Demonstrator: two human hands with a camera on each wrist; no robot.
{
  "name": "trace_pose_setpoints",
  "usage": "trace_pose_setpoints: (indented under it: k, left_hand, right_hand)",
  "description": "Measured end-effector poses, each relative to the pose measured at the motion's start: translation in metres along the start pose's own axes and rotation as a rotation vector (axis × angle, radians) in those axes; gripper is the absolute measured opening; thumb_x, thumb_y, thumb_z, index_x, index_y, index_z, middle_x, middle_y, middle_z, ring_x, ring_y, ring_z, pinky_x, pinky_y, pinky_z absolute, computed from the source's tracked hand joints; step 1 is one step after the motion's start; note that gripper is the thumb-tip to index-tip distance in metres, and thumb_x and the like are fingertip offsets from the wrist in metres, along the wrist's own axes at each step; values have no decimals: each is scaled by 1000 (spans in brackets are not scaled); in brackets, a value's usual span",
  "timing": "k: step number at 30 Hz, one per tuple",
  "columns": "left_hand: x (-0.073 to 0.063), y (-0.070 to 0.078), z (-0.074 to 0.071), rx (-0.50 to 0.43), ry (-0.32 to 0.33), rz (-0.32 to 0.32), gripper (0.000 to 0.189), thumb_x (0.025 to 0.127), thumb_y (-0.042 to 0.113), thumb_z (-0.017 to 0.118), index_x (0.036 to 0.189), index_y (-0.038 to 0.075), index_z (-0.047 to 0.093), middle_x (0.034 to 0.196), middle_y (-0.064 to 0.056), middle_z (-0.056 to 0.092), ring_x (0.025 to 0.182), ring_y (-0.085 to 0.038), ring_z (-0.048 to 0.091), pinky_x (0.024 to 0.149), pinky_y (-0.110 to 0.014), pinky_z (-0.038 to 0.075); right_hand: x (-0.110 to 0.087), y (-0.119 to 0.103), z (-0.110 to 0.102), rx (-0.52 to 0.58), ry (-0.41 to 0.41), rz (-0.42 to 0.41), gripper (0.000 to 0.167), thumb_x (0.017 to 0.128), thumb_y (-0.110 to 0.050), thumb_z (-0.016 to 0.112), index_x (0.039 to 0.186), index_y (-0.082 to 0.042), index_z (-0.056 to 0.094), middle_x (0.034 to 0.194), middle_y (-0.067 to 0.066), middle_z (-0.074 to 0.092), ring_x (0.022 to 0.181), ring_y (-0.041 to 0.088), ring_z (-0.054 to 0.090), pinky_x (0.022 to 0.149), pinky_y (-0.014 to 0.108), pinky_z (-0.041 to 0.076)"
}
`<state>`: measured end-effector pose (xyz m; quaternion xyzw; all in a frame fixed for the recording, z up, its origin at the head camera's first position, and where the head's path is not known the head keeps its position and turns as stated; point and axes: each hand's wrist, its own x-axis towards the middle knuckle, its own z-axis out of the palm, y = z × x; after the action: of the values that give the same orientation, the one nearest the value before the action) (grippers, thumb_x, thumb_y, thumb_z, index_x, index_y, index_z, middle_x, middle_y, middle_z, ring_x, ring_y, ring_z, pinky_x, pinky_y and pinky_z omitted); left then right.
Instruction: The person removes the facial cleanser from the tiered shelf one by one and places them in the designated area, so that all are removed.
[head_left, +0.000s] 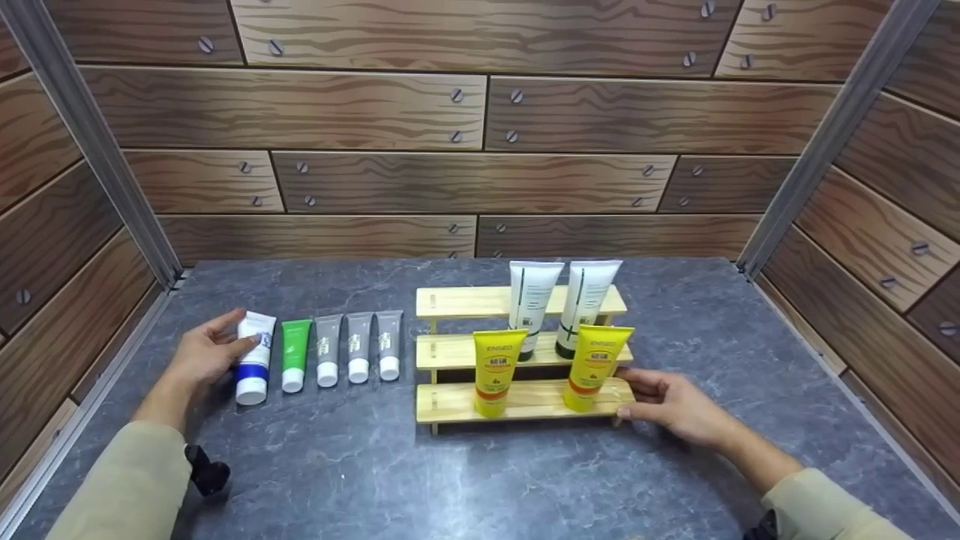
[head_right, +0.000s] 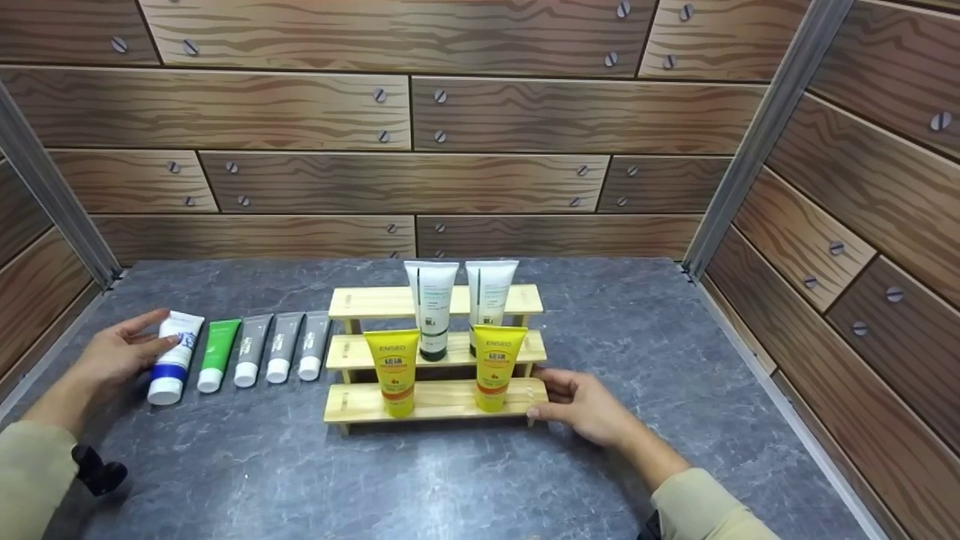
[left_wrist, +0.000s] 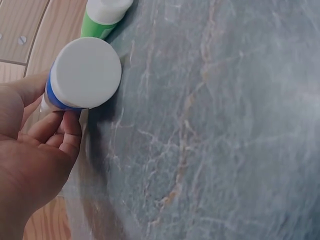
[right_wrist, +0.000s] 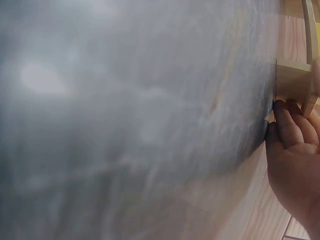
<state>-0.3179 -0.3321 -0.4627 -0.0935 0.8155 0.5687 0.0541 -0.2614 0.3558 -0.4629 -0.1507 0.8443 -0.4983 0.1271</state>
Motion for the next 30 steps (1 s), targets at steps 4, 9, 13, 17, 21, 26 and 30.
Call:
trace_pose_setpoints:
  k: [4, 9, 13, 17, 21, 26, 30]
  left_hand:
    - [1, -2, -1, 4, 3, -6, 75, 108, 19, 64, 169, 10, 22, 167, -31, 28, 153, -46, 31, 123, -55, 32]
    - [1, -2, 0, 18, 10, 7, 75, 108, 21, 65, 168, 8, 24, 166, -32, 30, 153, -47, 32, 123, -56, 31]
    - [0, -1, 2, 40, 19, 24, 73, 107, 22, 66, 167, 5, 27, 164, -33, 33, 153, -46, 32, 124, -55, 29]
    - [0, -2, 2, 53, 17, 27, 71, 108, 22, 64, 166, 4, 28, 164, -34, 32, 153, -47, 31, 124, -56, 29]
    - [0, -1, 2, 63, 16, 30, 69, 109, 21, 62, 166, 3, 29, 164, -34, 32, 152, -48, 32, 123, -57, 29]
    - [0, 1, 3, 79, 25, 37, 66, 109, 19, 61, 166, 4, 31, 163, -34, 34, 151, -47, 34, 123, -56, 30]
    - [1, 1, 4, 88, 31, 53, 64, 109, 17, 60, 165, 4, 31, 162, -34, 35, 151, -47, 33, 124, -56, 29]
  right_hand:
    - [0, 0, 0, 8, -7, -2, 76, 95, -19, 82, 151, 16, 43, 152, 33, 50, 138, 44, 55, 108, 32, 49]
    - [-1, -1, -1, -4, 0, 2, 77, 95, -20, 82, 151, 15, 44, 154, 32, 49, 139, 44, 53, 109, 31, 49]
    - [0, -1, 0, 0, 2, 1, 77, 95, -20, 82, 151, 16, 43, 154, 32, 48, 139, 44, 53, 109, 31, 48]
    - [0, -1, 0, -1, 0, 1, 77, 94, -20, 82, 151, 15, 44, 154, 32, 49, 138, 43, 54, 108, 32, 49]
    - [-1, -1, 0, -2, 0, -1, 77, 94, -20, 82, 151, 15, 44, 154, 32, 48, 139, 43, 54, 108, 32, 49]
    - [0, -1, 0, 4, -1, -6, 77, 94, -19, 82, 151, 15, 44, 154, 32, 48, 139, 43, 54, 108, 31, 49]
    - [0, -1, 0, 6, 2, -1, 77, 94, -20, 83, 151, 14, 45, 154, 31, 49, 138, 43, 54, 108, 31, 49]
